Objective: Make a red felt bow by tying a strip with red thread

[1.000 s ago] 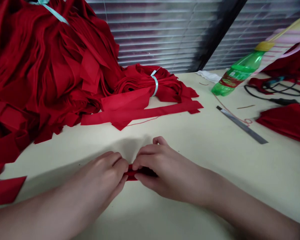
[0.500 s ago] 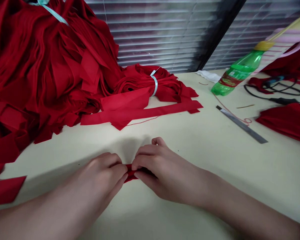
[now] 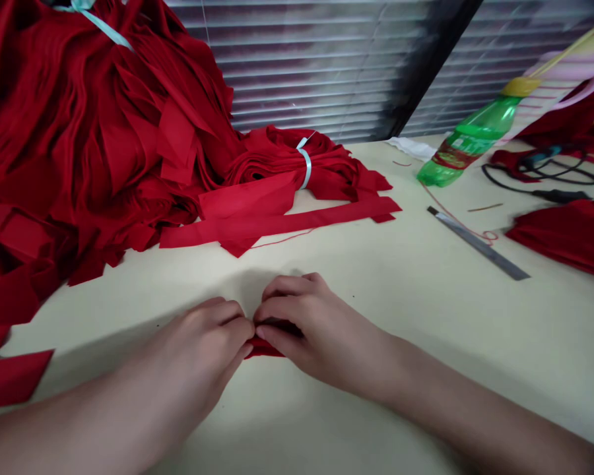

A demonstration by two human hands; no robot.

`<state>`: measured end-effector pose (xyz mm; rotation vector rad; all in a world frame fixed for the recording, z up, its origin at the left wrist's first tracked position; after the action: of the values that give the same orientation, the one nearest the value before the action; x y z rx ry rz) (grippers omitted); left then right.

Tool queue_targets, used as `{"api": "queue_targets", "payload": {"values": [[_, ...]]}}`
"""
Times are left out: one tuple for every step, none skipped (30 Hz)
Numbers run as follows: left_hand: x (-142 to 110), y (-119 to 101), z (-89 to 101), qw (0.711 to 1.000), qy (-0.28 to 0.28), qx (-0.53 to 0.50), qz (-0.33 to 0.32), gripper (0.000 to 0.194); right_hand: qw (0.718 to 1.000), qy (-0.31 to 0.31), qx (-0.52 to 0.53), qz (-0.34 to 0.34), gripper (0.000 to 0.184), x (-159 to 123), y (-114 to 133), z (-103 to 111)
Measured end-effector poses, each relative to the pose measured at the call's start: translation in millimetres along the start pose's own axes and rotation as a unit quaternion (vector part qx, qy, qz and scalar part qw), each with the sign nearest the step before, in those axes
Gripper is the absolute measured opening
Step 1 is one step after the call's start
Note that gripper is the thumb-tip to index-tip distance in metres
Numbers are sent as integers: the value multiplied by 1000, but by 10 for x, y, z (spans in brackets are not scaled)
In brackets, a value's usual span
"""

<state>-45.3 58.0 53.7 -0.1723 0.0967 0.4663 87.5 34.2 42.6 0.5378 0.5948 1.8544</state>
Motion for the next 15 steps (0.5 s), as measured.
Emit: {"api": "queue_targets", "payload": {"values": [[-8,-7,-9,1000,2,12,-5,30,1000,6,2,-9,13,9,1,-22],[-12,-12,-12,1000,-3,16,-8,31,1000,10,3,-17,14,17,3,-40],[-11,-12,-11,1000,-12,10,-6,32,1000,11,3,-25,13,25,8,-52],[-8,-9,-6,1000,-23,-5,-2,31,999,12,1,-31,12,32,15,-60],[-1,-3,-2,999,-34,-25,5,30,999,14,-2,-36,12,38,26,-65],[7,7,1,998,-42,-47,14,28,999,18,-11,-38,12,42,39,-69],[16,16,2,996,-47,-68,23,27,999,24,-24,-39,12,45,55,-72],[23,25,2,995,-51,-85,31,25,998,32,-42,-36,13,45,73,-75],[28,32,-1,993,-49,-98,39,23,997,41,-60,-31,13,44,90,-77],[30,38,-3,992,-47,-107,46,22,996,49,-75,-24,14,41,104,-78],[30,42,-7,991,-44,-113,52,21,995,56,-83,-17,14,37,113,-79],[26,46,-10,991,-41,-116,59,20,995,59,-80,-10,13,34,116,-78],[21,51,-14,990,-39,-117,67,19,996,57,-66,-6,12,31,111,-73],[14,57,-19,990,-38,-116,76,18,998,48,-44,-4,11,30,98,-66],[7,62,-23,989,-40,-115,82,17,999,36,-16,-3,10,30,79,-57]]}}
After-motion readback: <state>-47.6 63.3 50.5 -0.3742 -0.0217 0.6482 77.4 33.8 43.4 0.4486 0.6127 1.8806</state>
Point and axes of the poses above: each hand's wrist, its own x-axis towards the middle knuckle, its own z-axis out of the back of the hand, y = z × x, the point moved 4 cm from there along x, towards the middle knuckle, and after that the axes turned 2 degrees about x, right-handed, at the moved point
